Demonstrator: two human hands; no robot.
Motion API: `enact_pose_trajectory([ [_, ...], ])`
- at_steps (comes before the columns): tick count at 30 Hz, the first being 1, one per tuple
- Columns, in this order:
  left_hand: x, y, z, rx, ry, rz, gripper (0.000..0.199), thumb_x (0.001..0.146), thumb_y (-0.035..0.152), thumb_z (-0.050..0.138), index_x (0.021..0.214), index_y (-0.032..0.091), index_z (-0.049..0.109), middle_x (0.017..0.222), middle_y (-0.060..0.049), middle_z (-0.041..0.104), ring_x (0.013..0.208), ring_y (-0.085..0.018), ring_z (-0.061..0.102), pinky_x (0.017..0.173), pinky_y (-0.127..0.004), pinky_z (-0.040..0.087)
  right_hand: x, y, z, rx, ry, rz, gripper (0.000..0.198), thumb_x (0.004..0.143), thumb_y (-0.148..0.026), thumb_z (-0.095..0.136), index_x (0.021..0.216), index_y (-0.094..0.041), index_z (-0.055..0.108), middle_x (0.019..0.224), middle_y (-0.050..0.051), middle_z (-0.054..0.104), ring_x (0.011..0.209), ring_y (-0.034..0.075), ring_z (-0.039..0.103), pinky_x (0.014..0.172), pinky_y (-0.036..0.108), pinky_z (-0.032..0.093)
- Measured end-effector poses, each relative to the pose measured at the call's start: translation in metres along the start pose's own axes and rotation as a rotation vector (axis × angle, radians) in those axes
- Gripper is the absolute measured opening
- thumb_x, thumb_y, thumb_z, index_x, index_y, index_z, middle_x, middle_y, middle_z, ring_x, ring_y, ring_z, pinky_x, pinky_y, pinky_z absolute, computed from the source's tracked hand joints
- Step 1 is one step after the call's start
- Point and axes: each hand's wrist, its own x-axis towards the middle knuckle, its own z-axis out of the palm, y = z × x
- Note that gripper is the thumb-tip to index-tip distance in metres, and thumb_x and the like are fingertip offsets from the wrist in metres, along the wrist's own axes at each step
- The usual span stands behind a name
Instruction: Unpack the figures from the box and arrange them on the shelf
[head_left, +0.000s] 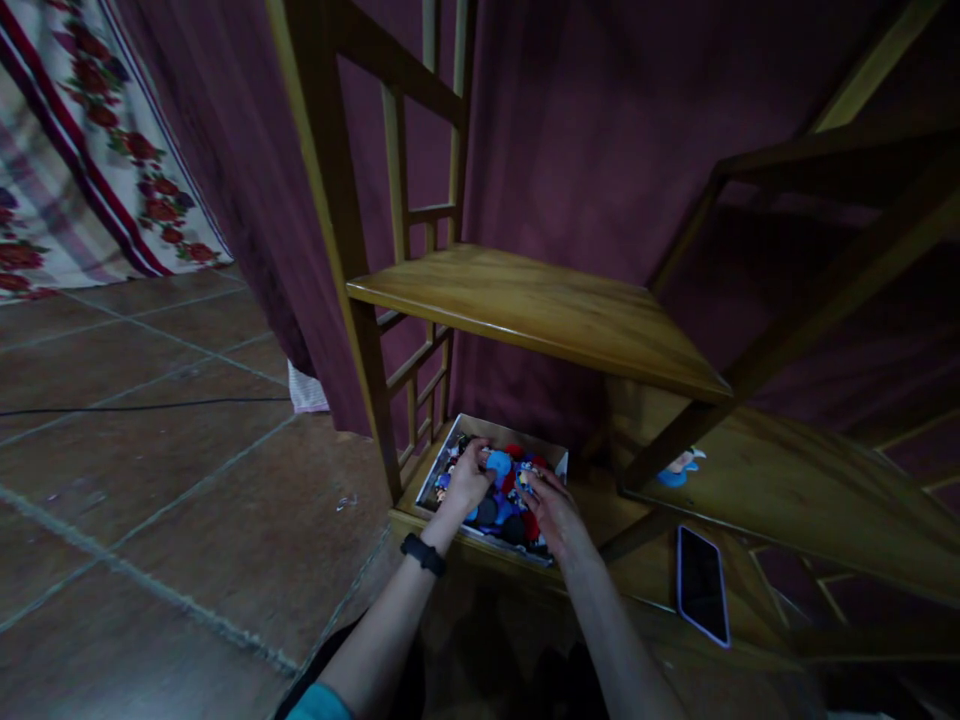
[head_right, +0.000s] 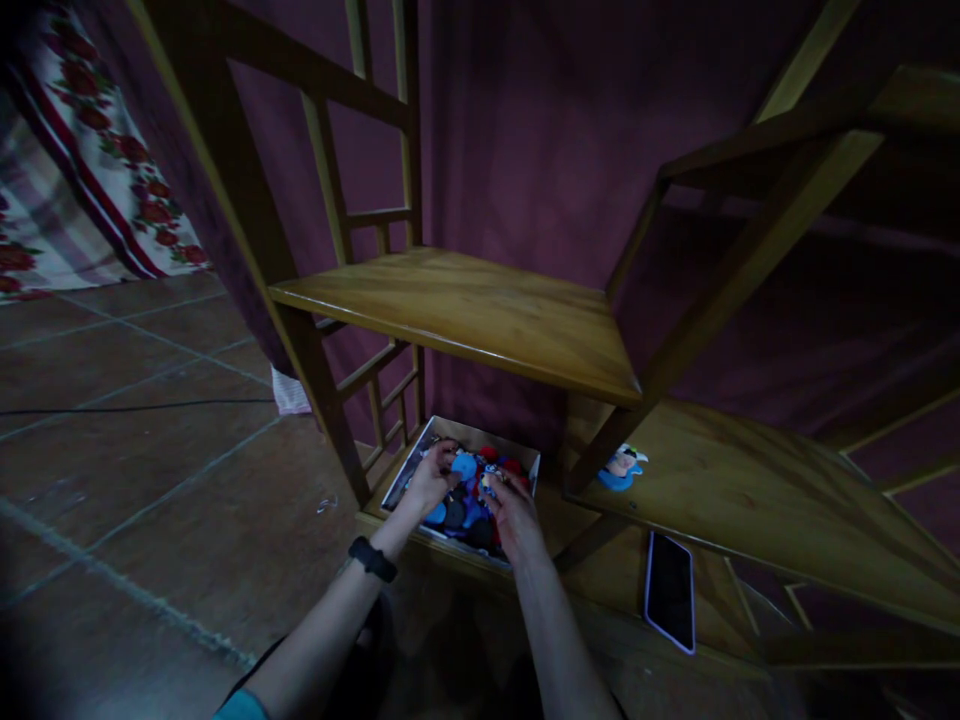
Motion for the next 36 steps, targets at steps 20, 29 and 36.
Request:
enact_pose_trajectory([
  [20, -0.009, 0.017, 0.016, -0.506, -0.128, -0.135, 0.026, 0.054, 0.016, 0.07, 0.077, 0.013, 0.059, 0.063, 0.002, 0.062, 0.054, -0.008, 0.053, 0.055, -0.02, 0.04, 0.003, -0.01, 0.01, -0.47, 0.025, -0.291, 0.038, 0.067, -0.038, 0.065, 0.101, -0.023, 0.059, 0.096, 0.002, 0.065, 0.087, 0.018, 0.059, 0.074, 0.029, 0.048],
  [29, -0.01, 0.021, 0.014, -0.538, -0.088, -0.184, 0.026, 0.049, 0.009, 0.07, 0.073, 0.013, 0.062, 0.064, 0.001, 0.065, 0.058, -0.01, 0.057, 0.059, -0.021, 0.042, 0.018, 0.001, -0.002, -0.589, 0.01, -0.342, 0.037, 0.069, -0.037, 0.06, 0.103, -0.022, 0.058, 0.094, 0.002, 0.065, 0.081, 0.018, 0.06, 0.069, 0.029, 0.049],
  [36, -0.008, 0.022, 0.018, -0.551, -0.078, -0.185, 0.023, 0.048, 0.004, 0.068, 0.067, 0.014, 0.061, 0.059, 0.002, 0.063, 0.055, -0.01, 0.056, 0.058, -0.02, 0.042, 0.022, 0.004, -0.005, -0.622, 0.025, -0.376, 0.037, 0.071, -0.038, 0.059, 0.104, -0.022, 0.057, 0.098, 0.003, 0.065, 0.088, 0.019, 0.06, 0.076, 0.031, 0.049],
])
